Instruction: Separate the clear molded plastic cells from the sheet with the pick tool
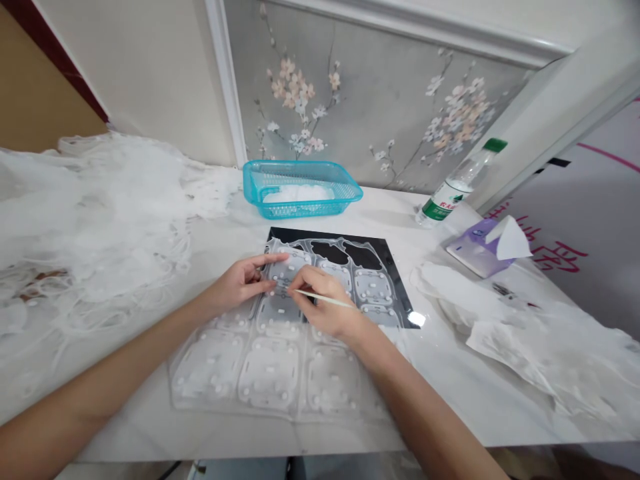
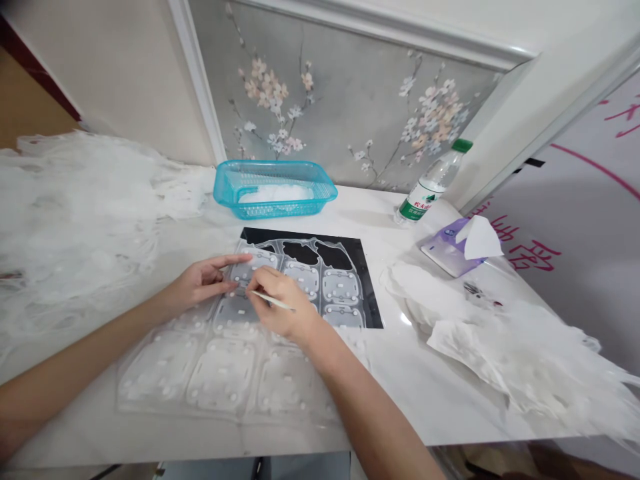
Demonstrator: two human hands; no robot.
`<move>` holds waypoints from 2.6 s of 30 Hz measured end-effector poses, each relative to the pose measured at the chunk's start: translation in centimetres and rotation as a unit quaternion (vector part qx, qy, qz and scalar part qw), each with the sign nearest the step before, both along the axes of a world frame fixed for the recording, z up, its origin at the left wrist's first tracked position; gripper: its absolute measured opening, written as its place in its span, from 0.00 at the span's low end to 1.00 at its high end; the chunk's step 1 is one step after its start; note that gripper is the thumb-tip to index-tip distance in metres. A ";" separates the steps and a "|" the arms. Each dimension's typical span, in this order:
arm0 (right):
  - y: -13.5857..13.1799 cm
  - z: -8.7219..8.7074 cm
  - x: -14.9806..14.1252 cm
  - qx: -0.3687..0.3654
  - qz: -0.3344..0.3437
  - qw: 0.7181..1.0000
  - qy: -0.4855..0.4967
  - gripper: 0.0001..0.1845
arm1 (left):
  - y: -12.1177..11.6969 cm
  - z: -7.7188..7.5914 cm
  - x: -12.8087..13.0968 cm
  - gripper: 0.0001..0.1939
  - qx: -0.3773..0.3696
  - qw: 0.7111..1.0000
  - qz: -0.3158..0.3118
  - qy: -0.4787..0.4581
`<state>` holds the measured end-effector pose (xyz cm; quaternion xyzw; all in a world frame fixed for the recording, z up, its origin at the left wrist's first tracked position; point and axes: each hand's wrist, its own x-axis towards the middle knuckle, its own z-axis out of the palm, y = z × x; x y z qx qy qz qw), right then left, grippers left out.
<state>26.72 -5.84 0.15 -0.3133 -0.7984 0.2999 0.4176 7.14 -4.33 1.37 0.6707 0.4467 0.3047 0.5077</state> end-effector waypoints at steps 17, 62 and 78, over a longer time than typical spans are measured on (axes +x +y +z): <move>-0.2 1.4 0.4 -0.016 -0.028 0.999 0.037 0.06 | -0.3 0.5 0.2 0.31 -0.013 1.000 0.020 -0.013; 0.1 0.3 0.1 -0.066 -0.008 0.997 0.030 0.04 | -0.3 0.6 0.5 0.28 -0.013 1.000 0.024 -0.010; 0.5 0.8 0.5 -0.037 0.014 0.999 -0.025 0.05 | -0.4 0.7 0.7 0.29 -0.011 0.999 0.030 -0.008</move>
